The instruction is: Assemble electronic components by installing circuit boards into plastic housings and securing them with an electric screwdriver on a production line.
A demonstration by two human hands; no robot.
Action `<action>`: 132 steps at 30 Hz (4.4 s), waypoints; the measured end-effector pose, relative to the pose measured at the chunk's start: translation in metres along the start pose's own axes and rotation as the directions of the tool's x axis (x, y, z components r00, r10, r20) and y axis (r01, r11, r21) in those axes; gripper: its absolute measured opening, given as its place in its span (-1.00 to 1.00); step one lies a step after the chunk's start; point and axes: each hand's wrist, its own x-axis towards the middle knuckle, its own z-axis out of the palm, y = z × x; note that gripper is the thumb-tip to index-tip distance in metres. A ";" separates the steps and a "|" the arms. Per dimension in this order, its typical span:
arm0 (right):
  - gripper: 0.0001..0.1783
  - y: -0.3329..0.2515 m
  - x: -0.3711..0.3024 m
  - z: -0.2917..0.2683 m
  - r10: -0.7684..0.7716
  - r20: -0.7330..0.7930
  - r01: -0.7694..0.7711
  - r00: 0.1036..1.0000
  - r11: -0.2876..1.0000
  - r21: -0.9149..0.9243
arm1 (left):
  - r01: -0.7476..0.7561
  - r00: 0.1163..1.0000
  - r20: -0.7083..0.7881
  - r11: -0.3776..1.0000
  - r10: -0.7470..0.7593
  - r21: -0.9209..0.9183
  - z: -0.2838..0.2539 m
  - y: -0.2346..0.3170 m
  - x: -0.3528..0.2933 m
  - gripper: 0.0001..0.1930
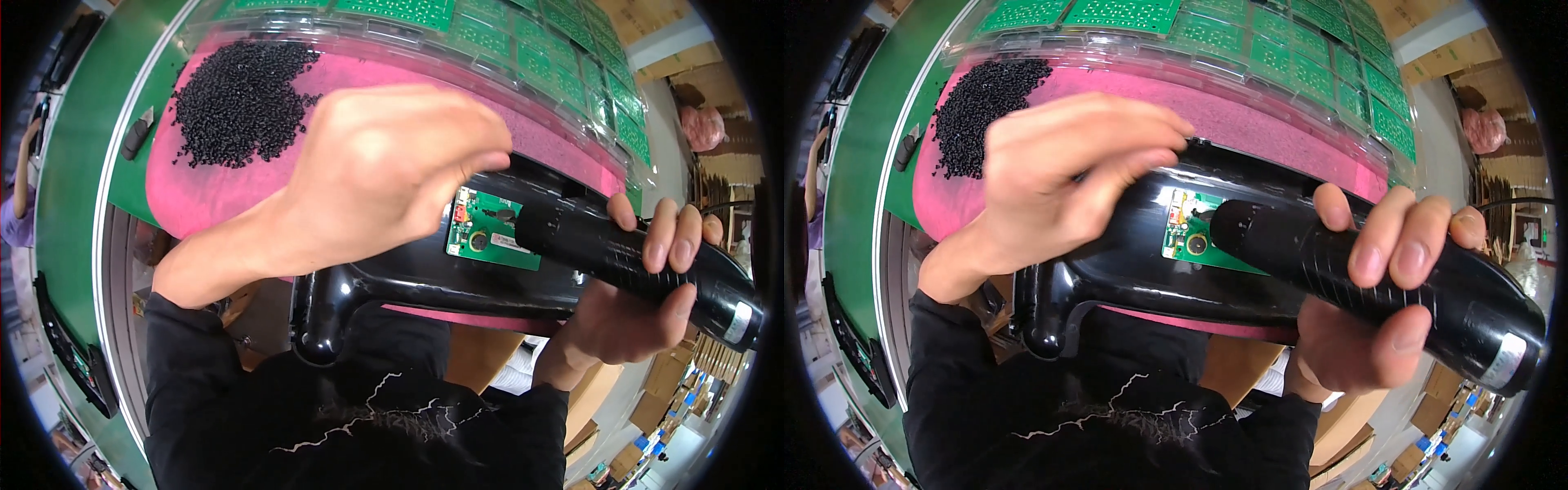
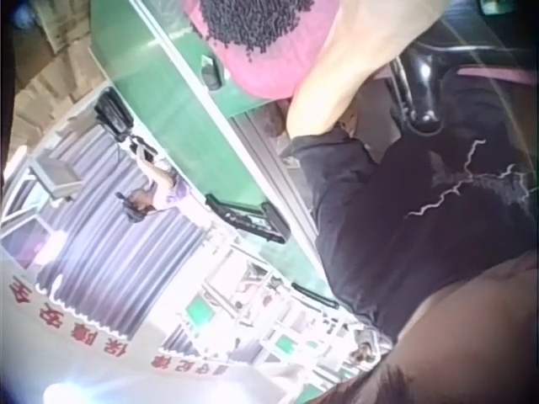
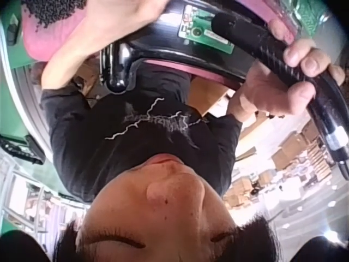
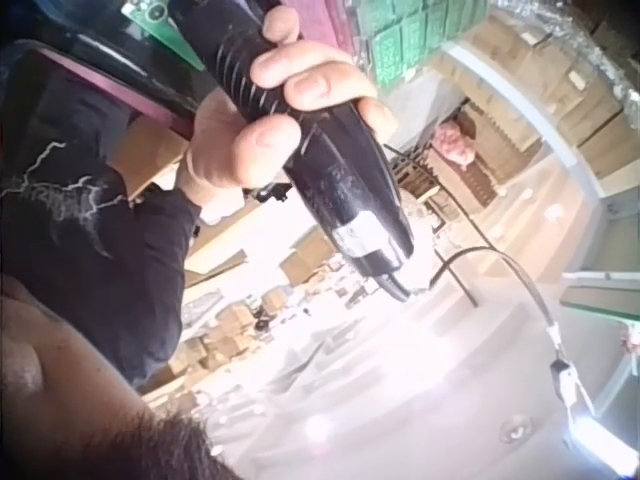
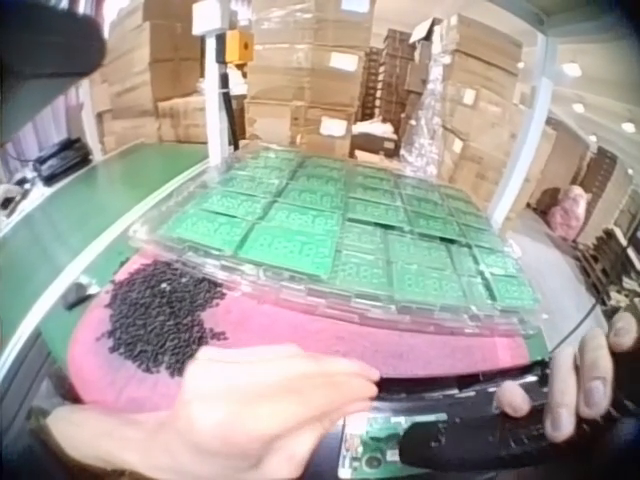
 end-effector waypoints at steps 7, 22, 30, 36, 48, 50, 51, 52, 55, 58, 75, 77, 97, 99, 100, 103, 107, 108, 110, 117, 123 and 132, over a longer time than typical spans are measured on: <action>-0.37 0.009 0.001 0.001 0.008 -0.091 -0.025 0.996 0.981 -0.192 | 0.225 0.956 0.201 0.974 -0.215 -0.028 -0.003 0.008 0.004 -0.95; -0.19 0.022 0.009 0.017 0.202 0.022 -0.168 0.979 0.865 -0.473 | 0.262 0.903 0.362 0.964 -0.230 -0.039 -0.003 0.004 -0.010 -0.89; -0.20 0.026 0.018 0.027 0.332 0.079 -0.264 0.940 0.855 -0.447 | 0.219 0.854 0.477 0.975 -0.208 0.033 -0.005 0.006 -0.011 -0.88; -0.23 0.036 0.016 0.027 0.299 0.108 -0.225 0.948 0.873 -0.433 | 0.225 0.851 0.486 0.974 -0.200 0.008 -0.009 0.000 -0.014 -0.86; -0.37 0.018 0.008 0.007 0.052 0.093 -0.054 0.994 0.998 0.025 | 0.153 0.837 0.534 0.988 -0.119 -0.020 -0.002 0.001 -0.006 -0.87; -0.36 0.013 0.008 0.005 0.018 0.102 -0.025 0.995 0.998 0.063 | 0.151 0.860 0.501 0.986 -0.098 -0.066 0.000 0.001 -0.005 -0.88; -0.35 0.013 0.007 0.005 0.010 0.099 -0.019 0.995 0.996 0.092 | 0.153 0.882 0.463 0.983 -0.090 -0.101 0.000 0.001 -0.006 -0.89; -0.35 0.013 0.007 0.004 0.006 0.095 -0.015 0.995 0.996 0.089 | 0.167 0.864 0.491 0.983 -0.109 -0.075 0.000 0.002 -0.006 -0.90; -0.33 0.013 0.005 0.003 -0.019 0.110 0.007 0.994 0.993 0.114 | 0.156 0.846 0.526 0.984 -0.088 -0.086 0.000 0.002 -0.004 -0.89; -0.33 0.014 0.006 0.001 -0.019 0.203 -0.011 0.979 0.989 0.145 | 0.141 0.842 0.536 0.984 -0.060 -0.111 0.002 0.002 -0.006 -0.88; -0.30 0.017 0.000 0.006 0.026 0.168 -0.040 0.985 0.996 0.079 | 0.044 0.822 0.569 0.999 -0.022 -0.024 0.002 0.000 -0.009 -0.88; -0.29 0.017 0.000 0.003 0.070 0.218 -0.081 0.974 0.996 0.041 | 0.055 0.789 0.613 0.998 -0.038 -0.009 0.001 0.000 -0.009 -0.88; -0.29 0.026 0.001 0.022 0.192 0.291 -0.179 0.937 0.981 -0.072 | 0.164 0.898 0.424 0.983 -0.114 -0.082 0.001 0.002 -0.014 -0.90; -0.30 0.028 0.001 0.026 0.212 0.296 -0.189 0.931 0.976 -0.103 | 0.135 0.878 0.469 0.990 -0.097 -0.046 -0.003 0.001 -0.016 -0.81; -0.32 0.028 0.002 0.030 0.250 0.269 -0.231 0.930 0.968 -0.103 | 0.137 0.858 0.502 0.990 -0.109 -0.019 -0.005 0.002 -0.016 -0.78; -0.34 0.028 0.002 0.032 0.303 0.221 -0.283 0.927 0.952 -0.120 | 0.151 0.823 0.550 0.988 -0.140 0.025 -0.005 0.004 -0.014 -0.79; -0.33 0.031 0.001 0.033 0.260 0.211 -0.235 0.942 0.962 -0.137 | 0.152 0.809 0.573 0.988 -0.134 0.017 -0.006 0.005 -0.012 -0.79; -0.33 0.031 0.000 0.032 0.259 0.212 -0.234 0.942 0.963 -0.137 | 0.132 0.799 0.589 0.991 -0.125 0.031 -0.008 0.006 -0.013 -0.77; -0.32 0.032 -0.001 0.030 0.237 0.273 -0.224 0.932 0.972 -0.077 | 0.119 0.800 0.593 0.993 -0.096 0.001 -0.010 0.003 -0.016 -0.77; -0.23 0.018 -0.006 0.023 0.033 0.122 -0.029 0.992 0.999 -0.028 | 0.046 0.808 0.589 0.994 0.022 -0.102 -0.003 -0.001 -0.012 -0.80; -0.30 0.004 -0.001 0.013 -0.067 0.076 0.062 0.995 0.996 0.065 | 0.031 0.838 0.534 0.969 0.108 -0.244 0.004 -0.002 -0.005 -0.84; -0.25 0.008 0.004 0.004 -0.106 0.131 0.082 0.986 0.981 0.178 | 0.147 0.859 0.511 0.943 0.027 -0.297 0.007 0.001 -0.002 -0.75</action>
